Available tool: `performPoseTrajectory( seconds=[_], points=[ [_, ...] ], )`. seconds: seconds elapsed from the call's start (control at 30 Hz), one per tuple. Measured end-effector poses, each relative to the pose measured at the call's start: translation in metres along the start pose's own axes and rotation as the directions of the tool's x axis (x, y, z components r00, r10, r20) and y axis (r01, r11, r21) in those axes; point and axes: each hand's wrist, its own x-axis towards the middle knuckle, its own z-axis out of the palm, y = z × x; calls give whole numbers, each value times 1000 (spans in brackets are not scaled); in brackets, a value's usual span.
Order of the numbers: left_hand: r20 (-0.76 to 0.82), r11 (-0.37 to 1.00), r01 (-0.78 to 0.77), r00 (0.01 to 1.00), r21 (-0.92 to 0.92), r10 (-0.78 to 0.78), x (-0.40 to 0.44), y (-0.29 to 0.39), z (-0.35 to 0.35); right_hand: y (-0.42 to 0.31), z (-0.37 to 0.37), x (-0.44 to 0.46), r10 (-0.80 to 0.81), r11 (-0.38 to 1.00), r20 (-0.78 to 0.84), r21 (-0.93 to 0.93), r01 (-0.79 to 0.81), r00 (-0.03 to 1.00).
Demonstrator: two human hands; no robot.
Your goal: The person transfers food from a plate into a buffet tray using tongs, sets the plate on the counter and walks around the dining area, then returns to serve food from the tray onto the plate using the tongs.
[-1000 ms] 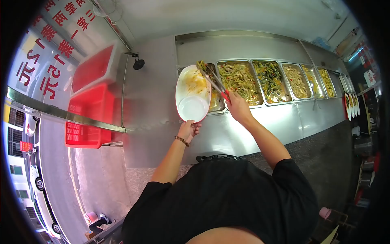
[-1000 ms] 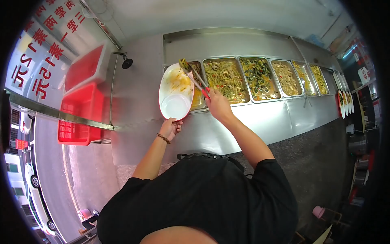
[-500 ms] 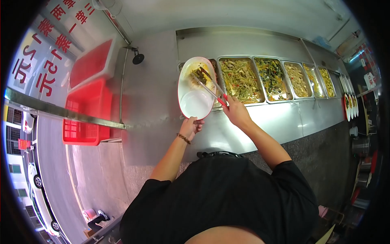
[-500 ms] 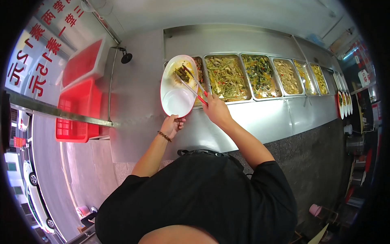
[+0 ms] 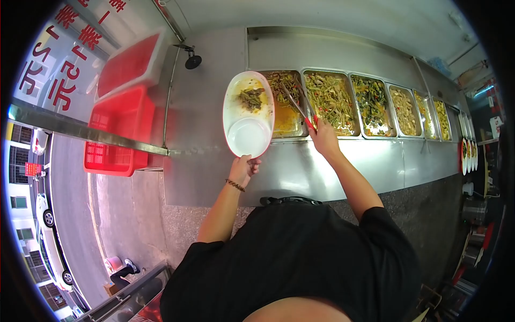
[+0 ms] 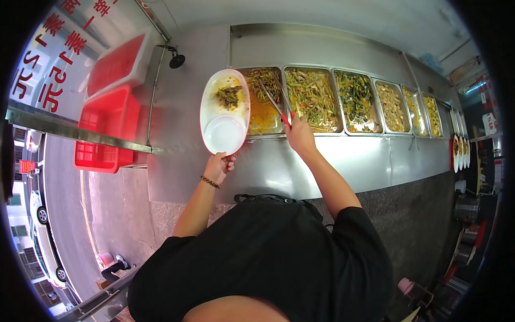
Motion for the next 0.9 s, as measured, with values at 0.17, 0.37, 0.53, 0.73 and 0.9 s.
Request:
performPoseTrajectory(
  seconds=[0.17,0.37,0.53,0.73,0.9],
  points=[
    [-31,999,-29,999,-30,28,-16,2,-11,18,48,4,30,995,21,-101,-27,999],
    [-50,996,-55,997,-64,52,-31,1,-13,21,69,12,60,974,24,-220,-53,998],
    [-48,993,-77,996,-86,73,-34,1,-10,29,59,23,15,979,41,-205,-6,999],
    [-53,995,-69,996,-77,65,-37,2,-5,17,42,41,-25,990,-36,-142,20,999],
    [-36,994,-69,997,-85,66,-37,0,-7,5,48,59,-14,986,-71,-166,2,997]
  ],
)
